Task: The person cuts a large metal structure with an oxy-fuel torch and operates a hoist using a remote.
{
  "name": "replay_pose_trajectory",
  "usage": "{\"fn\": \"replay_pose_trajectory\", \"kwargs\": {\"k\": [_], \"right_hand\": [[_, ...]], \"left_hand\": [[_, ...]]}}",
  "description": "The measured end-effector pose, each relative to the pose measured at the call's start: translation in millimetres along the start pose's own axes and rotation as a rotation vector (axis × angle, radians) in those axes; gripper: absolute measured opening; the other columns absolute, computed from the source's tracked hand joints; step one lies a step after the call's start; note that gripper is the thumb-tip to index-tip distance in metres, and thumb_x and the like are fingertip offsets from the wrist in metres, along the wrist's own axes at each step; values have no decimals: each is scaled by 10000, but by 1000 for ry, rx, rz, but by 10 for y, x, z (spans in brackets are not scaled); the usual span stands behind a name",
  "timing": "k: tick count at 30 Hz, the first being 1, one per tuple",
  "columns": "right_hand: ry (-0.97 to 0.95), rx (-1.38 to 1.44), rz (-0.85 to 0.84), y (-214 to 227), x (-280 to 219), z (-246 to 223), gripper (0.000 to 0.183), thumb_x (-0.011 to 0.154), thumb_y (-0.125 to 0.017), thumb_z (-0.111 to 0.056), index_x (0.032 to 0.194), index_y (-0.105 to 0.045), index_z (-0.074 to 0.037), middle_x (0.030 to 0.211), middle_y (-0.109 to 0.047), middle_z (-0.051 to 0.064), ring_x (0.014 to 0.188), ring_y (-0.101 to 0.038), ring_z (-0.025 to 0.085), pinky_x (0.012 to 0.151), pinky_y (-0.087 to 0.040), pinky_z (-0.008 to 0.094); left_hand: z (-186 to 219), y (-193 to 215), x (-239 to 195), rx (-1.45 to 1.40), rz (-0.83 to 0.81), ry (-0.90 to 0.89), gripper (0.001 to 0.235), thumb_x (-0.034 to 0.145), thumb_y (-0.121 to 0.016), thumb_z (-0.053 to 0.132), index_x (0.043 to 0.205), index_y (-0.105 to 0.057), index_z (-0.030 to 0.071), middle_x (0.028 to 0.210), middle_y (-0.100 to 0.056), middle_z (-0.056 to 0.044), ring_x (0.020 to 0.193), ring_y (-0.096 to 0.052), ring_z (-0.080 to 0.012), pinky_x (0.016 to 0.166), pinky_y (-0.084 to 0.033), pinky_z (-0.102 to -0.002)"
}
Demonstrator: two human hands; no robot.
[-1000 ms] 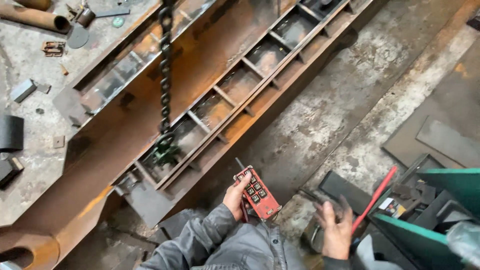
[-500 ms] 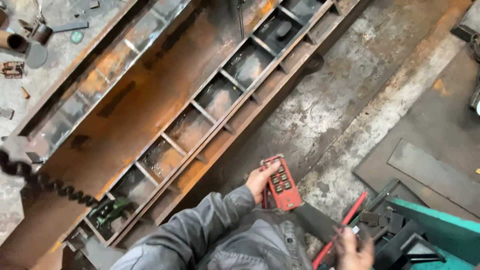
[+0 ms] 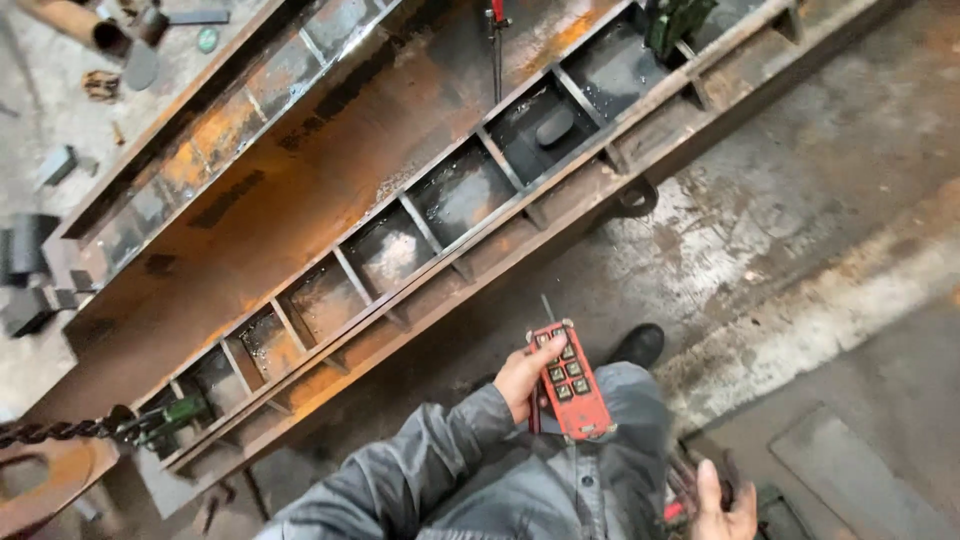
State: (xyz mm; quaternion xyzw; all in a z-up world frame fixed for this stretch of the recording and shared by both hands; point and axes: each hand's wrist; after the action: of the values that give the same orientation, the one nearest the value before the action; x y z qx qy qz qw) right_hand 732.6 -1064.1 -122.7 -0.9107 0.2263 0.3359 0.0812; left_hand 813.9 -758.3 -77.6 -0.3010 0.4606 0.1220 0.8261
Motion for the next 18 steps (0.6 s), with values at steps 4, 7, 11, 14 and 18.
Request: {"fn": "replay_pose_trajectory", "kwargs": {"k": [4,7,11,14,18], "right_hand": [[-89,-265,-153,-248,719,-678,650,1002,-626,-121,1553,-336,61,1326,-611,316,1173,-683,408,968,-590,474],[47,-325,-321,-144,1313,26,828,846,-730,-83,1568,-341,34,1307,-626,285,1143,-659,349,967,-533,411],[-22,-498,-586,-647,1121,-169,964,735,-833,-119,1533,-311,20,1353,-600,258,1244,-609,322,1014,-491,430],[-31,-725,-720,-864,1097,-273,1168,625,-957,-232,1547,-270,-25,1407,-517,252,1295,-560,335,1048,-471,443],[-131,-1050,-875,-911,1104,-387,1335,601,-1011,-326,1603,-158,-98,1457,-473,219,1293,-550,332,1055,-479,416]], "left_hand": [[120,-657,265,-135,43,-58,315,987,-686,357,1075,-686,55,899,-758,-65,751,-740,-148,653,-616,-282],[-197,-683,644,-280,254,137,273,918,-704,294,1096,-697,87,899,-751,-40,774,-744,-158,703,-639,-339],[-433,-752,838,28,284,39,361,1024,-735,359,1120,-682,14,881,-711,-70,660,-618,-148,523,-429,-294],[-423,-928,873,-65,379,73,358,921,-766,244,1211,-680,53,985,-743,-64,808,-723,-162,725,-601,-327],[-519,-942,793,-153,341,44,453,887,-793,216,1265,-660,4,1051,-752,-92,881,-741,-167,807,-631,-336]]}}
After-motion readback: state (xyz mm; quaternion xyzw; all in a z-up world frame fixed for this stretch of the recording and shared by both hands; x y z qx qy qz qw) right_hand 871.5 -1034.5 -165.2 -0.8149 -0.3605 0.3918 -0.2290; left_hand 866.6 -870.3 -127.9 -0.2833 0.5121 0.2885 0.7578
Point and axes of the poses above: each hand's wrist, its own x-axis towards the middle knuckle, its own y-axis out of the back of the hand, z = x × y
